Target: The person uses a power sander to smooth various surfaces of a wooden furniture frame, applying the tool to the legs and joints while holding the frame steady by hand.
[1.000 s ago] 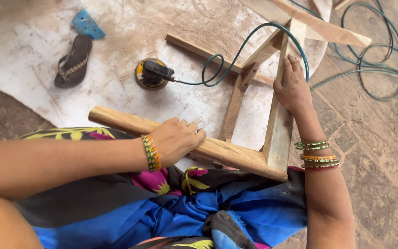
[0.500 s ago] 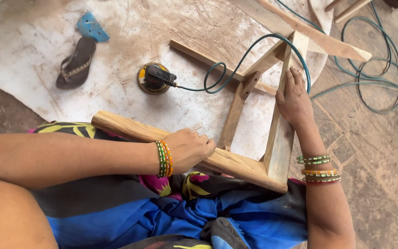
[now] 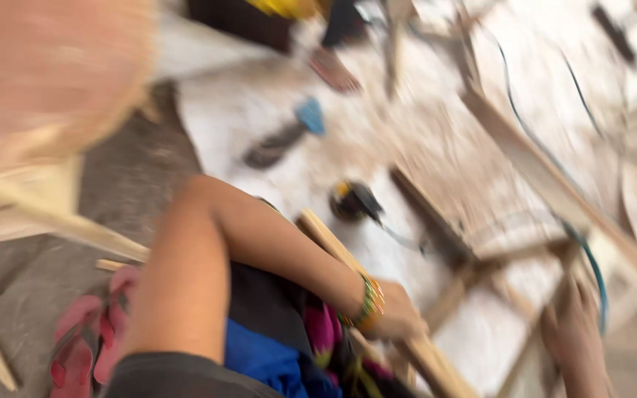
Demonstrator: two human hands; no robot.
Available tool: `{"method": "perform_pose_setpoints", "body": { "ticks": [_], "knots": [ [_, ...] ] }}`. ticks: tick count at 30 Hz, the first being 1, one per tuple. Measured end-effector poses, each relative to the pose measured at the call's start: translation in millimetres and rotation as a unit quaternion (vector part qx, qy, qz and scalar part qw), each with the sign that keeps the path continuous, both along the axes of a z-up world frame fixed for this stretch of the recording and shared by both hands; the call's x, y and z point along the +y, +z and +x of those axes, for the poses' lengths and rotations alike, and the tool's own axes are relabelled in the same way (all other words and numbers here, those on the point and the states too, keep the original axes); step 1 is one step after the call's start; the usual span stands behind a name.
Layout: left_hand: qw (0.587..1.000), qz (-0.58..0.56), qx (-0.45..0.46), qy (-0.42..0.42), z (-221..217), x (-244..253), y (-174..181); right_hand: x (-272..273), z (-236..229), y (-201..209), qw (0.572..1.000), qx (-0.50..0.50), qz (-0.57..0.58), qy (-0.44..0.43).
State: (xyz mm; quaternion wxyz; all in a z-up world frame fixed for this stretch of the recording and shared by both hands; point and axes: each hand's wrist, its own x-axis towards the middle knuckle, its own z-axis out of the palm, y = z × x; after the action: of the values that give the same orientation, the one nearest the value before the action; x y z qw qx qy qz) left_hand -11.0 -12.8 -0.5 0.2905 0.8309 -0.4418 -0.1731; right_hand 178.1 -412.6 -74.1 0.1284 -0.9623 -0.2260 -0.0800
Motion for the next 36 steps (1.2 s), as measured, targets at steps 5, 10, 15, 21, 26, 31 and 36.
{"method": "perform_pose_setpoints", "body": {
  "ticks": [5,10,15,21,26,31,36],
  "knots": [
    [0.991,0.125,-0.056,0.008,6.5,-6.1,-16.3,10.1,18.0,-41.4,0.998,-0.009,-0.058,-0.007],
    [0.967,0.212,-0.140,0.022,8.2,15.7,-32.6,101.4,56.0,-26.9,0.992,0.052,-0.111,-0.036],
    [0.952,0.250,-0.174,0.010,25.4,-24.1,-67.4,83.2,39.5,-48.1,0.986,0.075,-0.140,-0.052],
    [0.951,0.241,-0.194,0.018,26.9,-22.1,-84.9,77.5,46.7,-43.7,0.977,0.080,-0.194,-0.039],
    [0.977,0.084,-0.193,0.035,18.4,-6.8,-65.1,50.4,45.3,-33.1,0.968,0.035,-0.249,-0.004],
    [0.984,0.068,-0.164,0.015,5.0,-4.1,-33.0,-3.5,26.3,-23.4,0.998,-0.027,-0.044,-0.030],
    [0.987,0.041,-0.157,0.015,2.0,1.7,-15.3,-4.4,-1.6,-3.2,0.996,0.045,0.065,-0.051]
  ]
}}
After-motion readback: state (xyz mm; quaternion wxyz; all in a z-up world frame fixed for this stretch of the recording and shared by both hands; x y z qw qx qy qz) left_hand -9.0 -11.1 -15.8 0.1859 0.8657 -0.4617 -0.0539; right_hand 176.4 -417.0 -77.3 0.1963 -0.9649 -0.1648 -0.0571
